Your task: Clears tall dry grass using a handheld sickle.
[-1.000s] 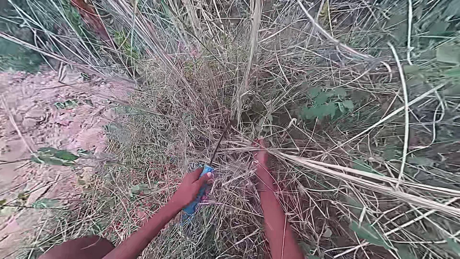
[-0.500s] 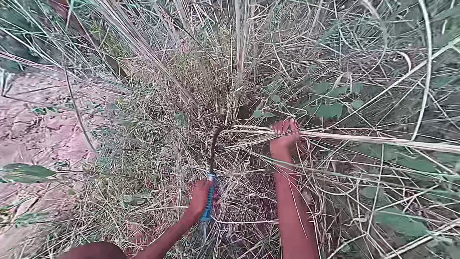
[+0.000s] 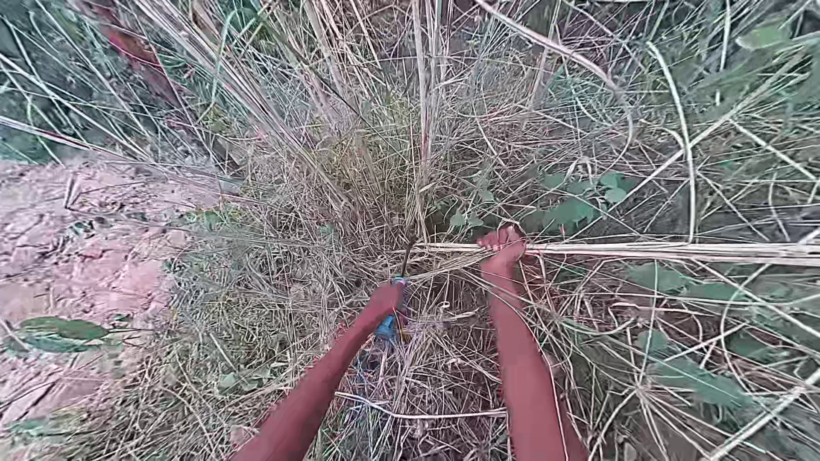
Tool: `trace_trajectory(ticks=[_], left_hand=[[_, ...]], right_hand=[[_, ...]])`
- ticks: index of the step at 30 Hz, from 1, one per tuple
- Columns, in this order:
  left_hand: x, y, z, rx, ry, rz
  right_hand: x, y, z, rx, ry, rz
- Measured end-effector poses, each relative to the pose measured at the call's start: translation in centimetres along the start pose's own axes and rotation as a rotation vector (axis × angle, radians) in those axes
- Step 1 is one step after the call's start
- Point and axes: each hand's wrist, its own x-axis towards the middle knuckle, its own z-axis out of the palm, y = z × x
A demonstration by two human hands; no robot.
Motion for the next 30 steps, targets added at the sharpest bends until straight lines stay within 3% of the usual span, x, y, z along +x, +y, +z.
trace_trajectory(ticks=[2, 4, 8, 10, 12, 15, 19, 23, 26, 30], left_hand=[[0.0, 0.5, 0.6, -0.023, -0.002, -0.022], [-3.3, -0.5, 0.6, -0.156, -0.019, -0.063], [-17.0, -9.7, -0.1, -0.324, 0.003, -0.154], [-20.8, -12.9, -2.6, -0.310, 0.076, -0.151], [-21.8, -14.3, -4.0, -0.316, 0.130, -0.172], [-19.5, -11.3, -3.5, -0.305, 0.082, -0.034], [-19.2, -11.6, -1.9, -0.266, 0.108, 0.281], [-23.5, -10.3, -4.4, -0.320, 0.270, 0.563], [-26.5, -9.1, -8.0, -0.512, 0.099, 0.719], [-26.5, -10.1, -9.5, -0.676, -0.034, 1.016]], right_hand=[[-0.2, -0.2, 0.1, -0.018, 0.000, -0.011], [0.2, -0.3, 0.9, -0.023, 0.013, 0.012], [-2.3, 1.9, -1.1, -0.225, 0.044, 0.246], [-6.2, 4.6, -2.2, -0.180, -0.094, 0.337], [-11.0, 7.2, -2.7, -0.079, -0.149, 0.426], [-10.8, 6.0, -0.2, -0.089, -0.088, 0.393], [-9.9, 0.3, 0.9, -0.033, -0.256, 0.274], [-9.2, -10.0, 1.8, 0.012, -0.540, -0.001], [-7.5, -18.6, 5.9, -0.001, -0.778, -0.095], [-12.9, -26.1, 14.3, -0.257, -0.916, -0.260]])
